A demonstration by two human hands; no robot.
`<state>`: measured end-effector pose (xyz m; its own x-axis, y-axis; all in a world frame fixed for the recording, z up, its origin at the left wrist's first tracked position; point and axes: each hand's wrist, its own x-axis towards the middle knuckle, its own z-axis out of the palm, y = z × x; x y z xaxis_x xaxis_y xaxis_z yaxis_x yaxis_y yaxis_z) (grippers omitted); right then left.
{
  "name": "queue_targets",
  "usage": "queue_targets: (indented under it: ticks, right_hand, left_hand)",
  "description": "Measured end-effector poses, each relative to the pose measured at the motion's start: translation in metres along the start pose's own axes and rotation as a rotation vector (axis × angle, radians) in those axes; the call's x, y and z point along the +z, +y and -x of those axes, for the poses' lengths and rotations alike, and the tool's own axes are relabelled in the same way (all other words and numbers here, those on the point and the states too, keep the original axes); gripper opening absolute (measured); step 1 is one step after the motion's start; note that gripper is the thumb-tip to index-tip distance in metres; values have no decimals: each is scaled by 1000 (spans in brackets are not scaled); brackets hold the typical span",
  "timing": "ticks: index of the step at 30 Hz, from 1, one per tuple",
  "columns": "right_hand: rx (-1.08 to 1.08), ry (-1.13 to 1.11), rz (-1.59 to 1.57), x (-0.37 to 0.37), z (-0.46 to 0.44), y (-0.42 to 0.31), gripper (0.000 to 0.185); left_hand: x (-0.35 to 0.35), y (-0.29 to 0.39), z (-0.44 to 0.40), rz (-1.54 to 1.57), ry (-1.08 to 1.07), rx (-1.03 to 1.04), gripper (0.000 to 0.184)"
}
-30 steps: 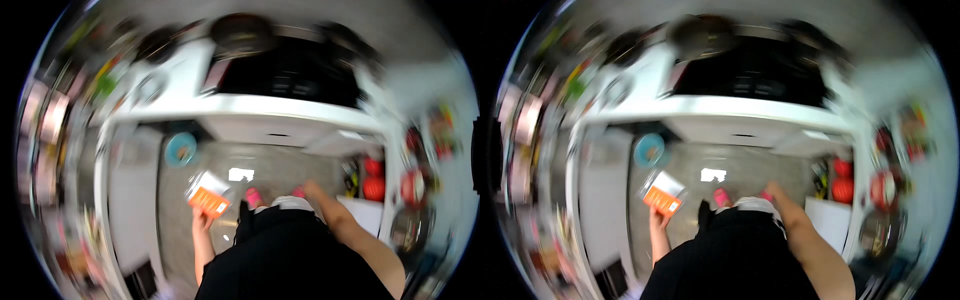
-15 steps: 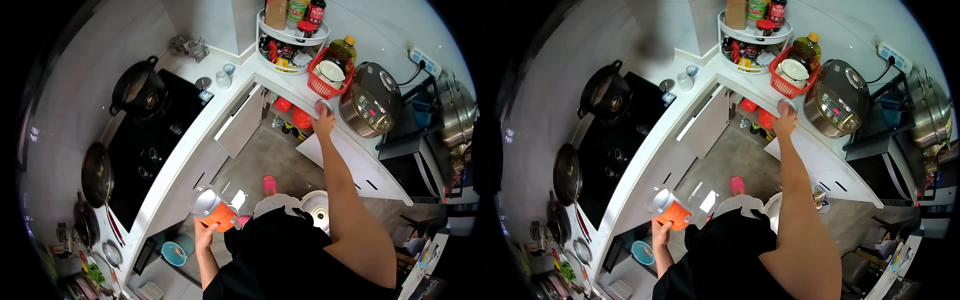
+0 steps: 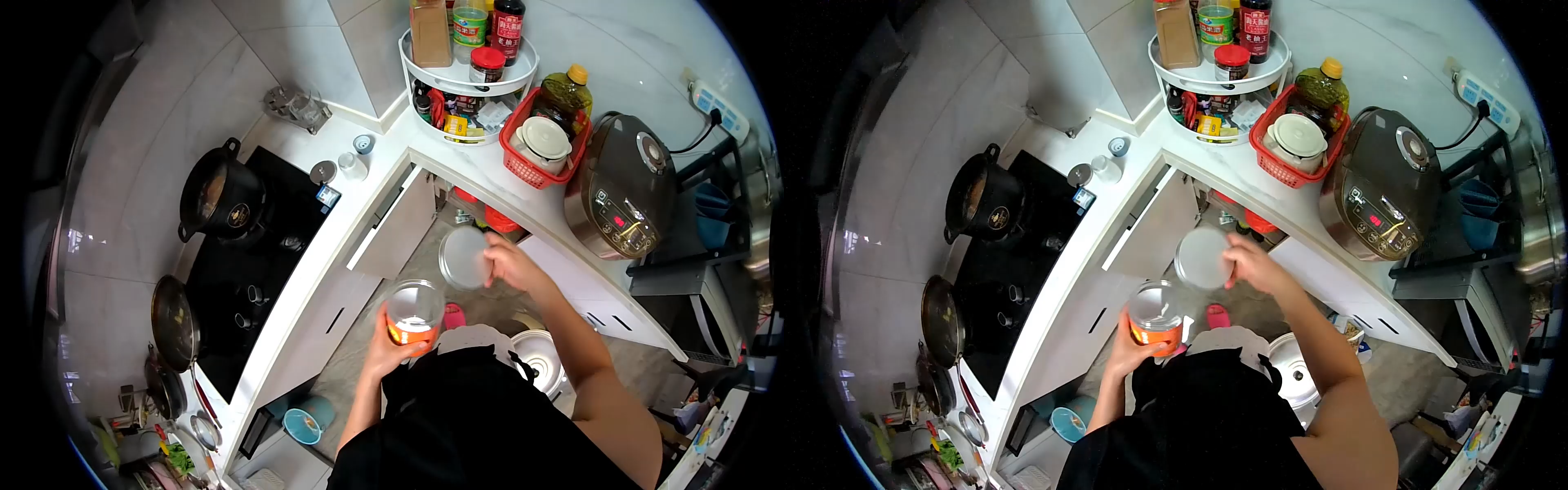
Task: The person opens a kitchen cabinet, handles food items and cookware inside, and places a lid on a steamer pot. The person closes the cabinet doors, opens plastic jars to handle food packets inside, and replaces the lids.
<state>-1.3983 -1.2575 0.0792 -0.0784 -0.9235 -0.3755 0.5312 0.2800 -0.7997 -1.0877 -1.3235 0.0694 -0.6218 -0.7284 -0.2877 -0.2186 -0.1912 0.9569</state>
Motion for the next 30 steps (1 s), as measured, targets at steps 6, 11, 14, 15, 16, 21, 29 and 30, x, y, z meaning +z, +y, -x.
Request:
queue_targets:
  ticks: [6, 11, 14, 15, 16, 21, 29, 30]
  right_hand:
    - [66, -14, 722, 45, 14, 30, 45]
    - [-470, 103, 822, 75, 25, 31, 48]
    - [-299, 125, 634, 93, 24, 16, 43]
    - [-191, 114, 569, 100, 23, 8, 44]
    - [-168, 80, 626, 103, 22, 7, 46]
    - [-326, -100, 934, 131, 23, 14, 63]
    - [-574, -63, 1239, 140, 21, 65, 69]
    - [-618, -63, 1197, 138, 21, 72, 69]
  left_hand:
    - [9, 21, -18, -182, -213, 59, 110]
    - [-10, 25, -33, -88, -280, 79, 110]
    - [-23, 37, -35, -358, -222, 210, 106]
    - [-25, 43, -34, -460, -226, 289, 104]
    - [-26, 45, -31, -455, -225, 289, 104]
    - [-29, 49, -20, -559, -152, 395, 99]
    - [-57, 36, -19, -563, -377, 333, 101]
    - [-61, 34, -22, -550, -471, 296, 102]
